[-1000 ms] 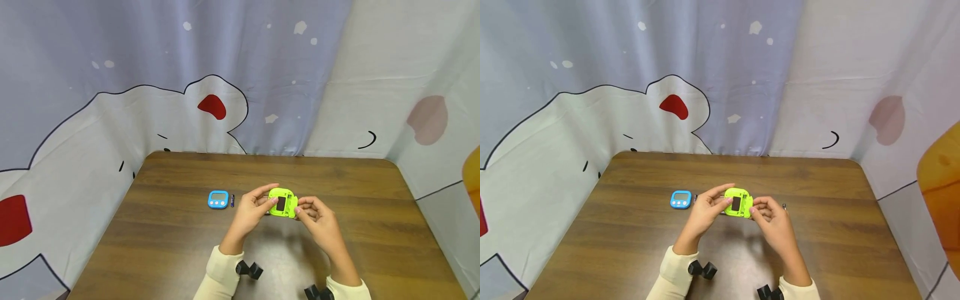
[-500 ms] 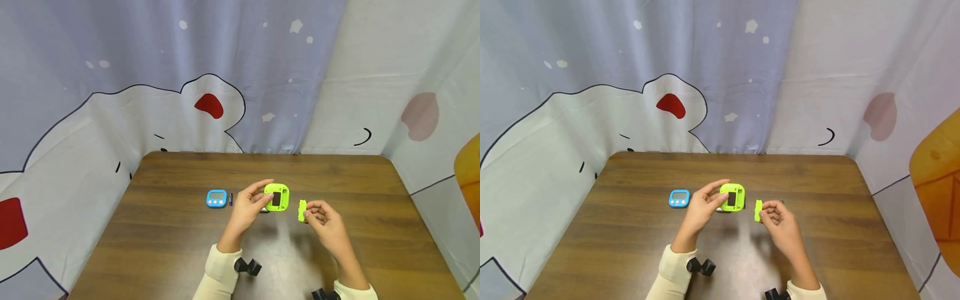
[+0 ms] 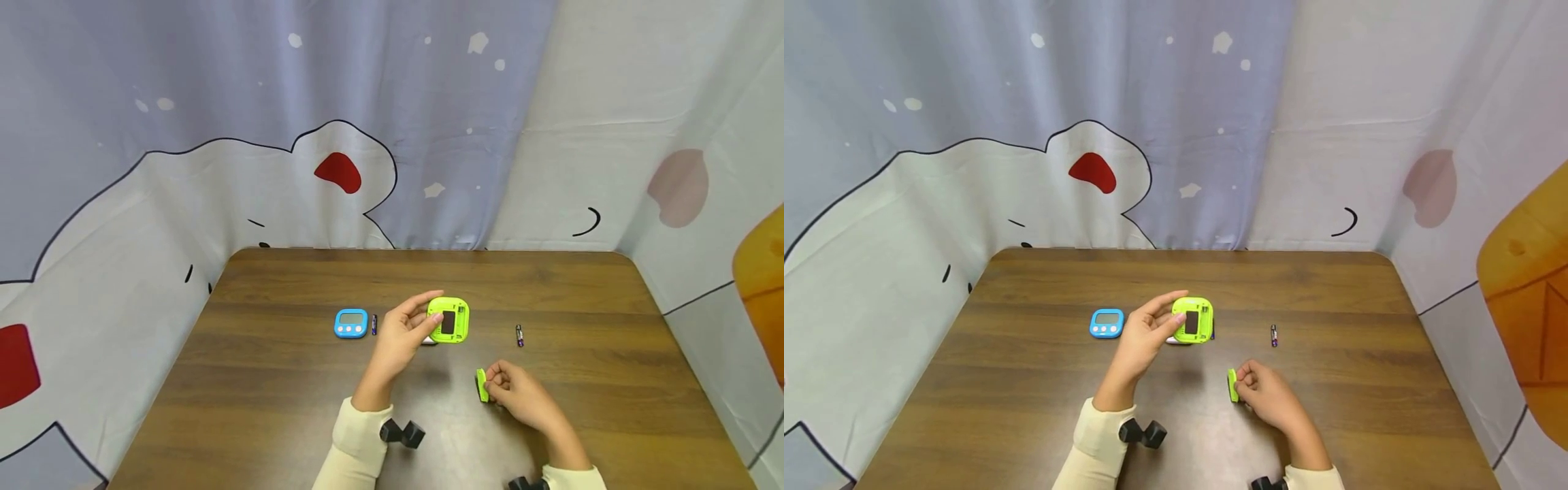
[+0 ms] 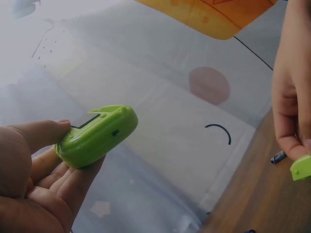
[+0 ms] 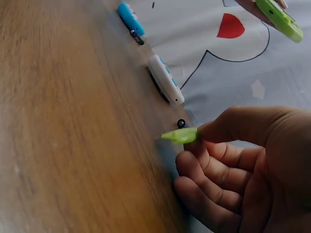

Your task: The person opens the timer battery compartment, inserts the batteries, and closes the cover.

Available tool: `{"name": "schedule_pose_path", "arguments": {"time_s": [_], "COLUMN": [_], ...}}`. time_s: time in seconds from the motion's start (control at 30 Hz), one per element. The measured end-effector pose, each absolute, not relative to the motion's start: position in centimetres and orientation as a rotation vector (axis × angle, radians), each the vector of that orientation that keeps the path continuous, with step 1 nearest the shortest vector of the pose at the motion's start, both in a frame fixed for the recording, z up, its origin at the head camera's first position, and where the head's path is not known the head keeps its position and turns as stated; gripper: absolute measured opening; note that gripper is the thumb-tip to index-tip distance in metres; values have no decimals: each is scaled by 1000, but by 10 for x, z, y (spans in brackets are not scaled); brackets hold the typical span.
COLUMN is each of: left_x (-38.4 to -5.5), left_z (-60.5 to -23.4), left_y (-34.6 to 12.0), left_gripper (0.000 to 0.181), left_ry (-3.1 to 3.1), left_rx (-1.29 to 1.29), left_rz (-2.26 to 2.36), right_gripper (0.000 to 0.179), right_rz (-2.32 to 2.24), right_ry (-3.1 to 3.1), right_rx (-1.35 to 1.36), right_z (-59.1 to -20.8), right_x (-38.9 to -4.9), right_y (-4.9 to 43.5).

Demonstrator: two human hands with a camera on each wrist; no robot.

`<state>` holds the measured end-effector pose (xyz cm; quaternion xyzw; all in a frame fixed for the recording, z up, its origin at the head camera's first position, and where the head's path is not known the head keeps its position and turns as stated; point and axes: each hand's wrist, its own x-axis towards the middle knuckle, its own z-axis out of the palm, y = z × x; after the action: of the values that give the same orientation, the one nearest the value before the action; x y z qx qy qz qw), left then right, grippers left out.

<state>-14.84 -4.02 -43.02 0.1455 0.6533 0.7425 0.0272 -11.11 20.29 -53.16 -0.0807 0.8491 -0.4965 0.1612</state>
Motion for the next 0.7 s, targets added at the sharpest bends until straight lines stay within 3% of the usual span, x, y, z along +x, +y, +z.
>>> {"name": "schedule_pose_path", "arguments": {"time_s": [0.7], "left_x": [-149], "left_z": [-428], "left_y": [-49], "left_gripper": [38], "left_ry": [1980], "left_rx": [433], "left_rz": [2323], "right_gripper": [4], "right_rz": [-1156], "right_ry": [2602], "right_rx": [0], "right_z": [-529], "right_x": [-114], "right_y": [198]}}
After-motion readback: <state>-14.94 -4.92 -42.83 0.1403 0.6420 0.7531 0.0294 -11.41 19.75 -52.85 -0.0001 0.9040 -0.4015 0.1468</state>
